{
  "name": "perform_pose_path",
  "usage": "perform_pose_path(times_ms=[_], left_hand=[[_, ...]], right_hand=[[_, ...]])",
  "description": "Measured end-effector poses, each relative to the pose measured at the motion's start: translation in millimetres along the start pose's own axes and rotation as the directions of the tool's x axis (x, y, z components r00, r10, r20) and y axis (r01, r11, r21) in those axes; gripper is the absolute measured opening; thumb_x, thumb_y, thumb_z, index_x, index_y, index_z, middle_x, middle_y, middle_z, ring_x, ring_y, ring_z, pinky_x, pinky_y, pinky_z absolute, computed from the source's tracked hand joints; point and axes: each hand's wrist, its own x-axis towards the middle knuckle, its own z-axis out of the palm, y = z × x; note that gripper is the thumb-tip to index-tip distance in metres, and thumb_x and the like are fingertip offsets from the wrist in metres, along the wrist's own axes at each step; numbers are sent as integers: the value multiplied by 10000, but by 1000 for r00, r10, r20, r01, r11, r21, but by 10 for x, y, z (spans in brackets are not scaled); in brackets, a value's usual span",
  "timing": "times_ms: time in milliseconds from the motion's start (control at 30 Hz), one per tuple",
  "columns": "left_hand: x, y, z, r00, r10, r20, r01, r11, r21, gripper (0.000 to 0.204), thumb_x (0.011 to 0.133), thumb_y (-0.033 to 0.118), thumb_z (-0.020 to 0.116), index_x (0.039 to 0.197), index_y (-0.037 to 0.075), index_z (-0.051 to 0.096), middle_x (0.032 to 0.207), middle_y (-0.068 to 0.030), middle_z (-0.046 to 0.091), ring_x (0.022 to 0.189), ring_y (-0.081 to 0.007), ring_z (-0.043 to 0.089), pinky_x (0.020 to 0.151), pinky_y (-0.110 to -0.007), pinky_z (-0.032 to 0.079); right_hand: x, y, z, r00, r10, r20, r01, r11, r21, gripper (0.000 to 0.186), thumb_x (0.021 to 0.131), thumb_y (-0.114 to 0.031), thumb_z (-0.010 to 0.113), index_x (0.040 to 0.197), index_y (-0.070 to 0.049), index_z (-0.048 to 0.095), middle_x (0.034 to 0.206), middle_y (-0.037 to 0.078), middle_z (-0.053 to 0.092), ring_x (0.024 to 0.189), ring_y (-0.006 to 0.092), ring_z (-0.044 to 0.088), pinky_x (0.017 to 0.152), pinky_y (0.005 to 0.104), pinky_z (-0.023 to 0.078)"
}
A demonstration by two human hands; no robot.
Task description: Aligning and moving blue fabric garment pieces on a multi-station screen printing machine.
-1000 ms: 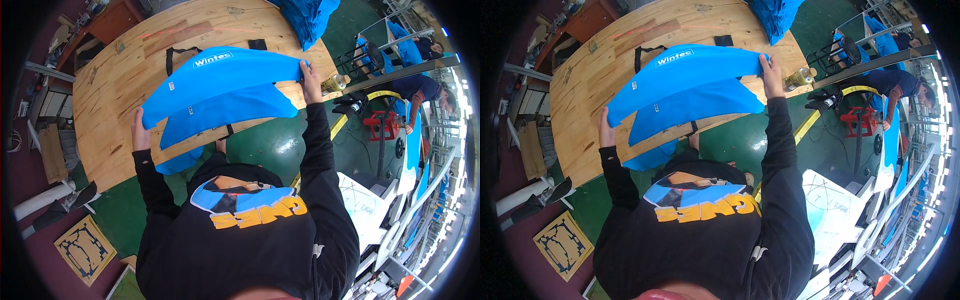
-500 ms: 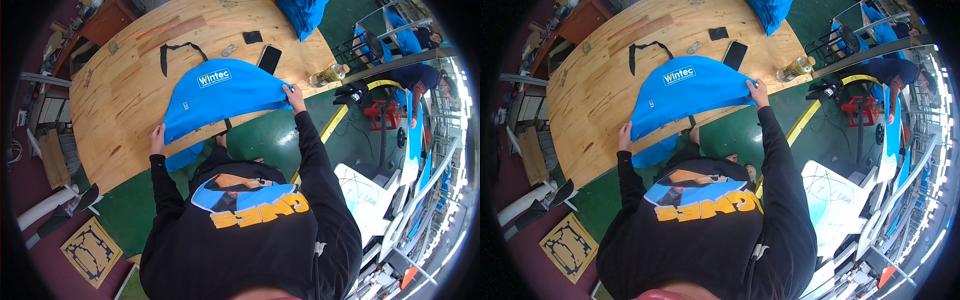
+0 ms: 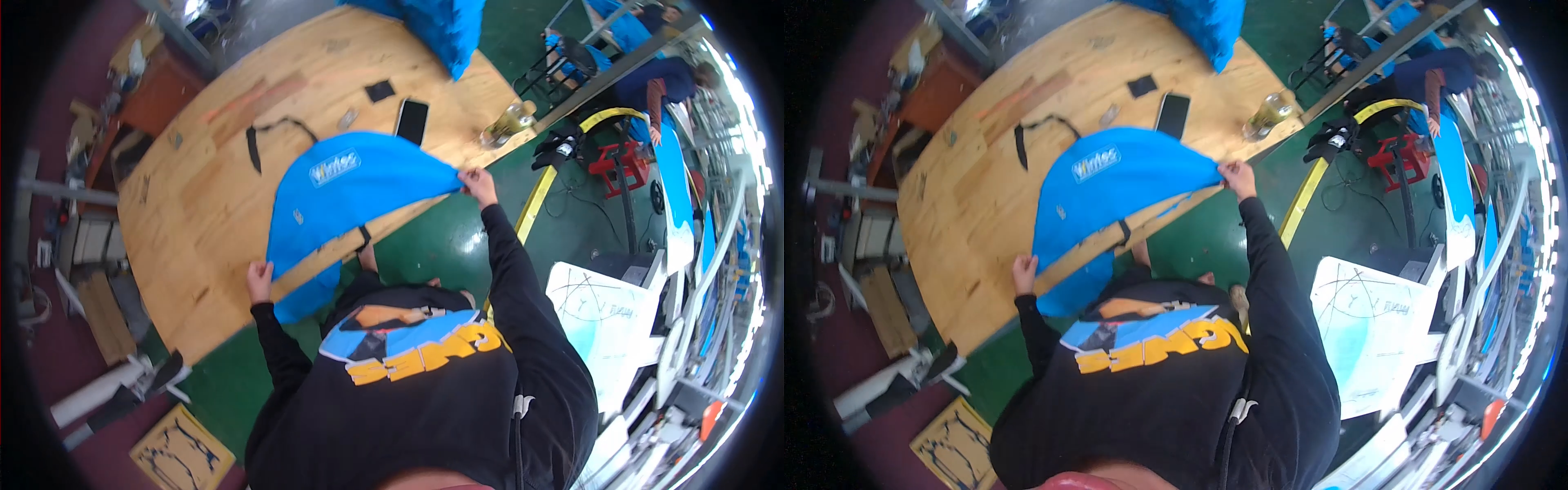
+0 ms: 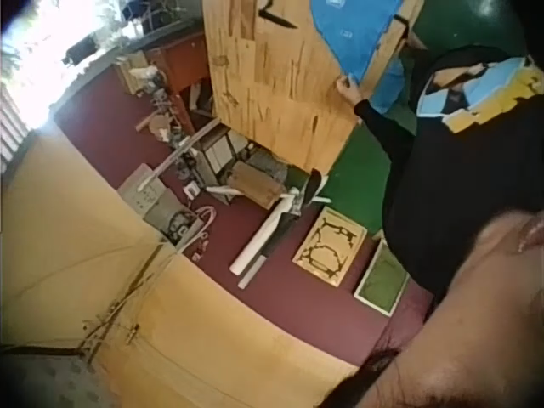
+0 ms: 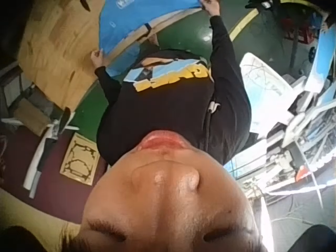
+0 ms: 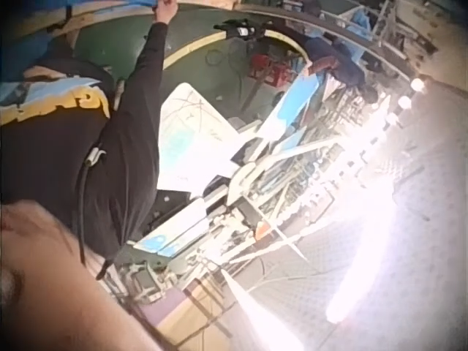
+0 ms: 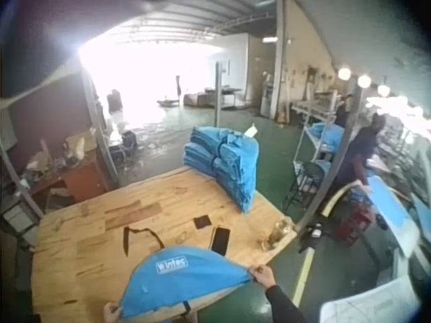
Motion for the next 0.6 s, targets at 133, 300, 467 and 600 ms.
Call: perform_pose_path(times_ms=[133, 300, 467, 600], left_hand=[[164, 1104, 415, 942, 289, -172, -51, 628, 776, 276, 865, 356, 584, 903, 85, 616, 911, -62, 632, 874, -305, 585, 800, -436, 433], [324, 2888, 1037, 797, 593, 116, -596, 803, -11, 405, 942, 386, 507, 1083, 21, 611, 1088, -97, 632, 977, -234, 588, 844, -322, 443], [-457, 5066, 1374, 170, 899, 404, -207, 433, -877, 747, 936, 602, 357, 1285, -53, 436, 1238, -235, 540, 1166, -332, 521, 1014, -426, 383], [-1804, 6191, 1472, -652, 751, -107, 550, 371, -748, 1101, 781, 817, 264, 1339, -129, 337, 1359, -382, 337, 1254, -440, 409, 1035, -515, 325]], right_hand=[[-148, 363, -547, 947, -220, -234, 177, 966, -190, 100, 772, -111, 673, 784, -30, 615, 654, 55, 638, 587, 120, 617, 552, 284, 496], [-717, 819, -491, 889, -335, -312, 175, 879, -444, 117, 827, -155, 656, 827, -47, 609, 714, 52, 654, 646, 127, 623, 611, 289, 503], [-1570, 1527, -322, 986, -122, -111, 60, 893, -446, 226, 831, -255, 624, 913, -45, 635, 809, 115, 669, 712, 216, 652, 653, 353, 514], [-2252, 2669, -247, 979, 201, -21, -197, 927, -320, 347, 873, -338, 600, 1003, -17, 617, 875, 131, 674, 800, 222, 655, 720, 352, 510]])
